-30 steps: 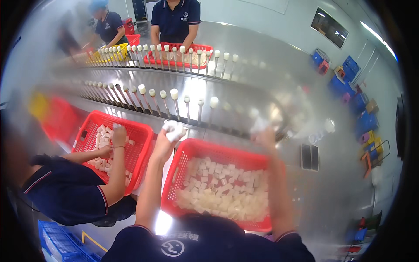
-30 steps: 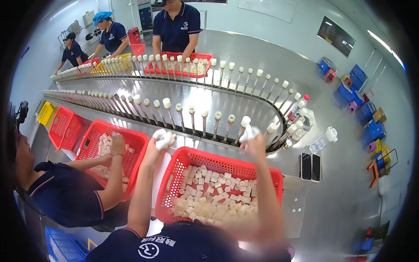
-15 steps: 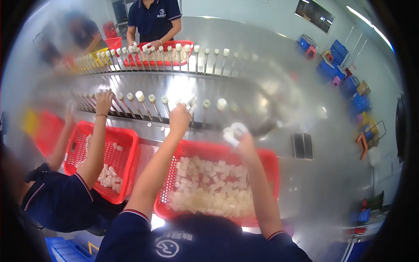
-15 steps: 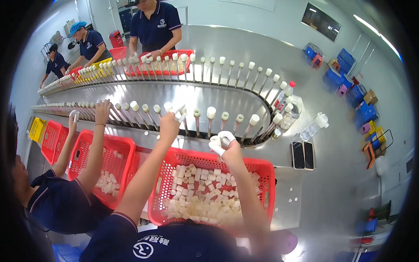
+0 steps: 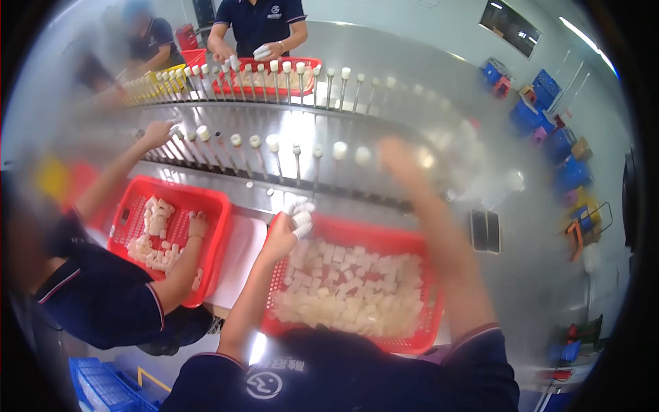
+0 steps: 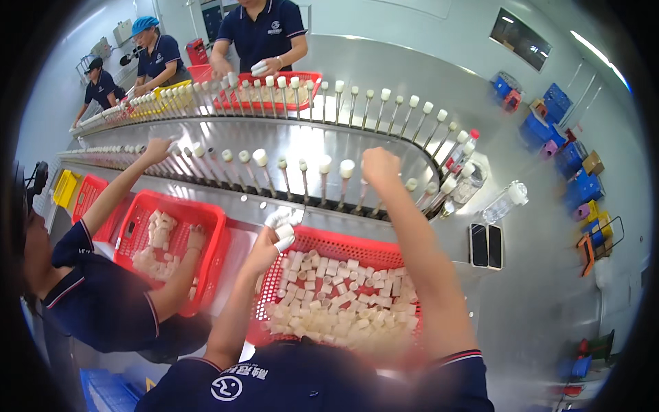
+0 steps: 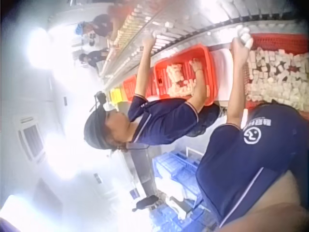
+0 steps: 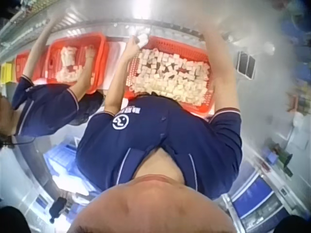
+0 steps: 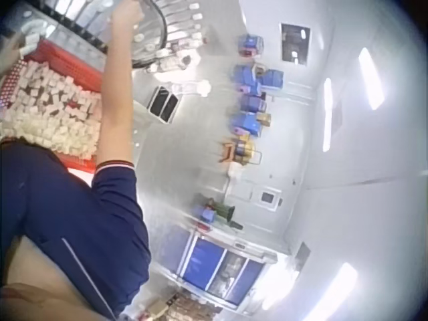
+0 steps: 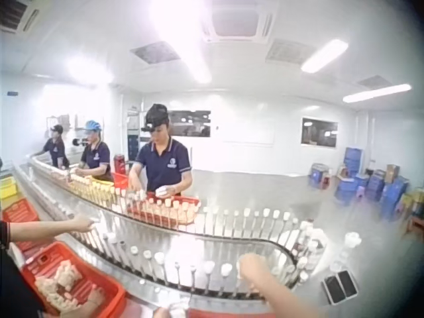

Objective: The person picks up white plastic cylindrical parts from a red basket and places them onto vertical pegs on a moving industrial conveyor belt.

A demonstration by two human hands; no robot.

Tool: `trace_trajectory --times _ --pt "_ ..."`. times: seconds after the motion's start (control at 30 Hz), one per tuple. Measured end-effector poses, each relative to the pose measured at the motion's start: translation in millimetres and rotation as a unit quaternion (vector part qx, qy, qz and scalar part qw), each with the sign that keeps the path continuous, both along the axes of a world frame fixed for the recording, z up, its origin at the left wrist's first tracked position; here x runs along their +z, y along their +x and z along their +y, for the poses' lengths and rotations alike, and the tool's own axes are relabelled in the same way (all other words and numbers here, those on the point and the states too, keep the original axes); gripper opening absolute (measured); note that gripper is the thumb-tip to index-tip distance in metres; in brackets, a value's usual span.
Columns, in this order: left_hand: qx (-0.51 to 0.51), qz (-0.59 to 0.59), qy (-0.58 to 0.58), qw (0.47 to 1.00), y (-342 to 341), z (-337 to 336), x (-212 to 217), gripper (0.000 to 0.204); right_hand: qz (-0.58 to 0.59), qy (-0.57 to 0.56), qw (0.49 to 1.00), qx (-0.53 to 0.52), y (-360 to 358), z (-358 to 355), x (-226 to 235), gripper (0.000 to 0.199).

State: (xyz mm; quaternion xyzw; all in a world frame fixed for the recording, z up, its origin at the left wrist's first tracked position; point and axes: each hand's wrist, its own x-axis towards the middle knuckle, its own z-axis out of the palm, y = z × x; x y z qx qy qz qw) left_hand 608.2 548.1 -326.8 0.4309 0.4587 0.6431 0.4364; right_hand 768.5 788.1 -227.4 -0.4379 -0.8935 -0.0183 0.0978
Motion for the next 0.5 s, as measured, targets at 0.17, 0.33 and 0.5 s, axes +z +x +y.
trace_trajectory --times 0.17,0.33,0.5 --pt "0.061 0.01 0.01 0.998 -19.6 -17.6 20.9 0.041 0.388 0.142 0.91 0.026 58.7 -67.4 -55.0 0.04" --pt "0.148 0.165 -0.054 0.974 -24.1 -12.0 34.5 0.033 0.704 -0.581 0.329 -0.243 115.3 -168.5 -181.1 0.019" --pt "0.19 0.423 -0.047 0.885 -16.2 33.1 71.9 0.032 0.719 -0.628 0.149 -0.257 132.4 -208.4 -208.2 0.033"
